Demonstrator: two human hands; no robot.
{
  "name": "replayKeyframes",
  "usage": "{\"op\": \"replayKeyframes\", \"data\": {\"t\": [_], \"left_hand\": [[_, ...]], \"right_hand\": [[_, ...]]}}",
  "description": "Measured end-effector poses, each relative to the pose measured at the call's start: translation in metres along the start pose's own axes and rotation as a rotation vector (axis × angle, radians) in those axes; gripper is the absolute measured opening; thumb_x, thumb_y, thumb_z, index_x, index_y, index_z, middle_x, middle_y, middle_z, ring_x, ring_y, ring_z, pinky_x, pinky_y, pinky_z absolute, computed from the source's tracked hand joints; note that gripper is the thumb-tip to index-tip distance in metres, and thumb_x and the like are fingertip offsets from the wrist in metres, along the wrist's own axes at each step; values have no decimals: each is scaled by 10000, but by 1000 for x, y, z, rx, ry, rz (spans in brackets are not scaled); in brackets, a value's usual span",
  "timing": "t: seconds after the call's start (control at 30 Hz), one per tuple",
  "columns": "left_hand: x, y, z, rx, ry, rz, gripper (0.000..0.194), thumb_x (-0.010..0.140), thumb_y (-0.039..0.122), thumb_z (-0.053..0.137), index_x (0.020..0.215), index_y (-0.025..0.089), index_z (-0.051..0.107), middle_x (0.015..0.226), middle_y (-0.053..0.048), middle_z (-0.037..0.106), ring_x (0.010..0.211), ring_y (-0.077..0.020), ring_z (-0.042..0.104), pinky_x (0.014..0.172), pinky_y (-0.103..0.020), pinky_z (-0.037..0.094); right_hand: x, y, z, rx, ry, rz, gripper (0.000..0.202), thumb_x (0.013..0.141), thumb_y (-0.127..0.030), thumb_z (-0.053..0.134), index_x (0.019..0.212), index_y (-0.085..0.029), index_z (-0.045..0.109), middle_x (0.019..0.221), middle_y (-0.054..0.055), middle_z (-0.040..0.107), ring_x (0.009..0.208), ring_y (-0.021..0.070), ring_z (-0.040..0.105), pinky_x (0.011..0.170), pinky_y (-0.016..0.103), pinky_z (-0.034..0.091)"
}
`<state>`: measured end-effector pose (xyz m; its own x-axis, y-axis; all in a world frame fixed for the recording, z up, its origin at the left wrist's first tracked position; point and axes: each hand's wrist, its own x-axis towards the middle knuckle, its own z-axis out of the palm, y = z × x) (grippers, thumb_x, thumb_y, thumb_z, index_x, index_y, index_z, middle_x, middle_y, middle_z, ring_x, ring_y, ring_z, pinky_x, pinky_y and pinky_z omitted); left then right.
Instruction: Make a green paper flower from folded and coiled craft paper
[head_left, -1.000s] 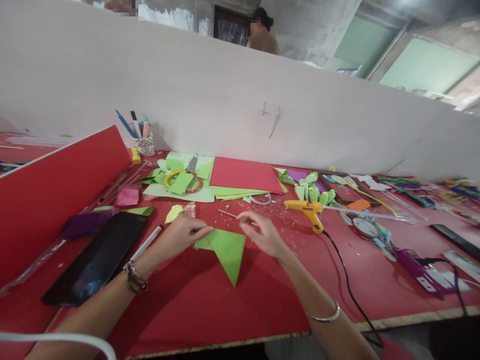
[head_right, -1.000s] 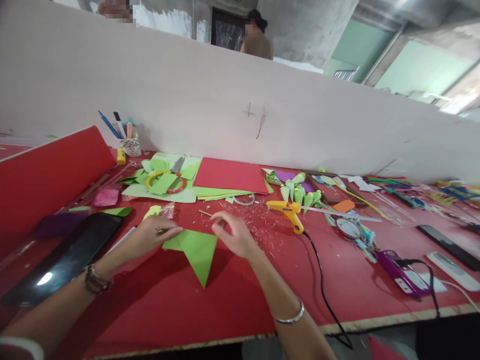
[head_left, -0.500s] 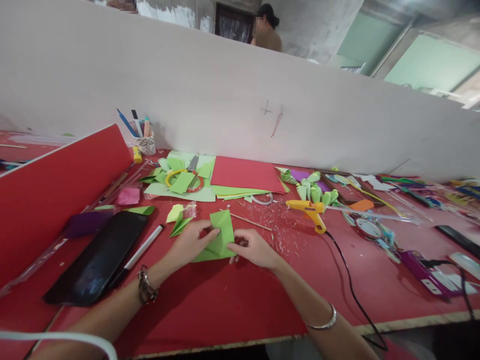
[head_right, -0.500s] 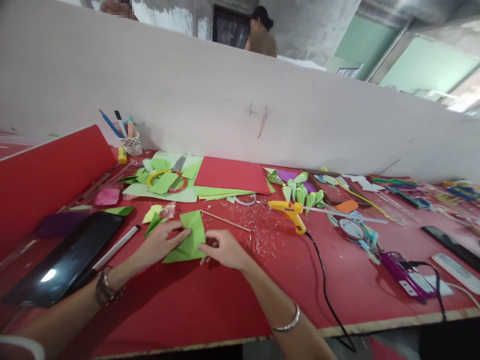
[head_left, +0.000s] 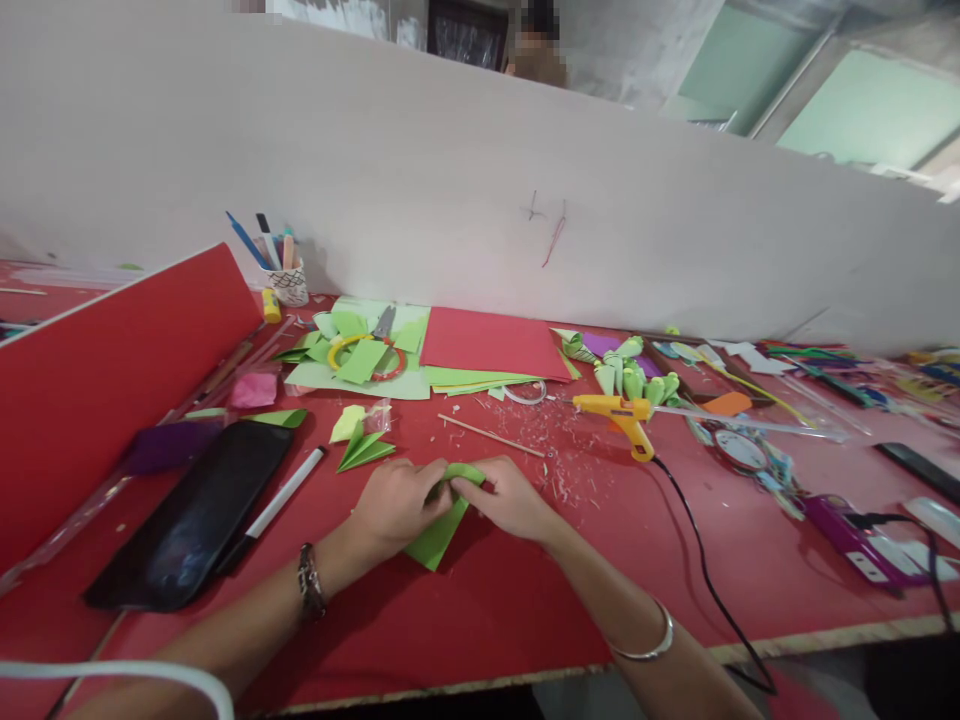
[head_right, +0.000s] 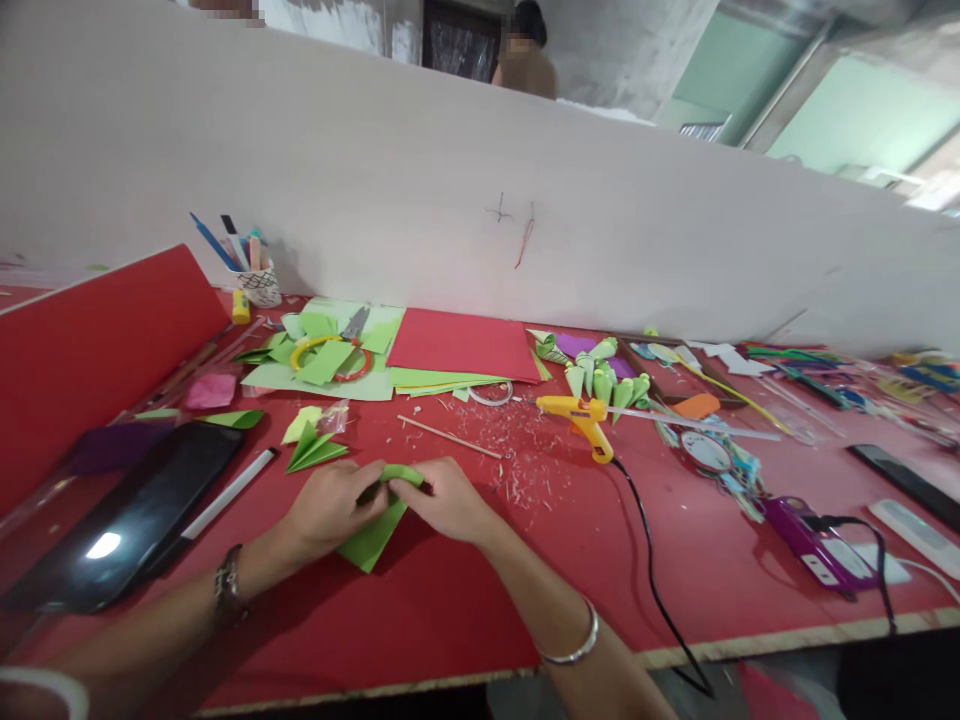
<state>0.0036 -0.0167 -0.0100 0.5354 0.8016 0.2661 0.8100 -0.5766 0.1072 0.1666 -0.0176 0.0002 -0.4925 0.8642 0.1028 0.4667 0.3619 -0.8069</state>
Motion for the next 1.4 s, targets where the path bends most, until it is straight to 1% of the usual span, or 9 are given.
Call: {"op": "replayKeyframes", "data": {"t": [0.13,0.3,0.53,0.67,0.73,0.8,0.9,1.03,1.4], "left_hand": [[0,-6,-2,68,90,12,138,712,220,450,645,180,564,465,-9,562,442,-133,480,446,-229,243],[2,-28,-17,-8,23,32,131,695,154,447,608,184,540,499,18,565,461,-110,470,480,-219,254],[4,-61,-31,217,101,-165,201,755,259,420,651,183,574,480,-9,525,465,-132,446,457,-241,177],[4,-65,-40,27,166,-301,287,825,316,342,728,169,568,569,-16,569,519,-134,482,476,-229,240],[6,-56,-44,-175,137,-228,317,857,302,286,799,168,568,688,-19,610,616,-131,523,544,-218,311],[7,-44,-44,-276,-20,-68,294,852,341,333,825,188,583,736,-11,621,658,-132,531,589,-221,333],[8,-30,-34,-341,-183,77,249,811,384,445,764,188,590,645,9,604,606,-121,507,580,-218,325],[7,-26,-21,-336,-227,211,310,834,358,430,624,170,560,509,26,524,530,-106,432,567,-223,297],[4,-33,-24,-331,-278,197,279,831,337,436,646,167,557,541,27,539,537,-102,437,541,-221,271]], "right_hand": [[0,4,-1,33,57,30,332,808,-312,412,516,-154,407,501,-47,343,483,61,332,456,182,263],[-1,17,-14,202,170,154,367,790,-411,428,522,-159,420,461,-36,405,430,70,392,410,187,288],[1,27,-24,349,250,221,357,767,-441,453,548,-159,466,433,-28,454,391,75,430,388,188,331],[0,24,-22,320,224,202,346,773,-432,447,567,-156,488,461,-22,473,402,78,443,391,191,347],[0,20,-18,246,177,169,307,774,-407,459,609,-153,514,499,-21,490,424,79,450,405,191,353],[1,14,-14,146,148,118,276,778,-378,466,630,-153,526,519,-22,494,448,79,448,431,192,357],[2,8,-10,25,157,16,243,785,-325,471,616,-155,515,533,-25,483,496,80,436,482,193,351],[2,7,-11,-102,159,-97,156,758,-231,487,620,-163,511,586,-24,484,554,85,428,528,189,338],[-2,20,-27,-405,188,-67,106,710,-139,457,669,-185,544,606,-26,526,528,81,433,525,186,306]]}}
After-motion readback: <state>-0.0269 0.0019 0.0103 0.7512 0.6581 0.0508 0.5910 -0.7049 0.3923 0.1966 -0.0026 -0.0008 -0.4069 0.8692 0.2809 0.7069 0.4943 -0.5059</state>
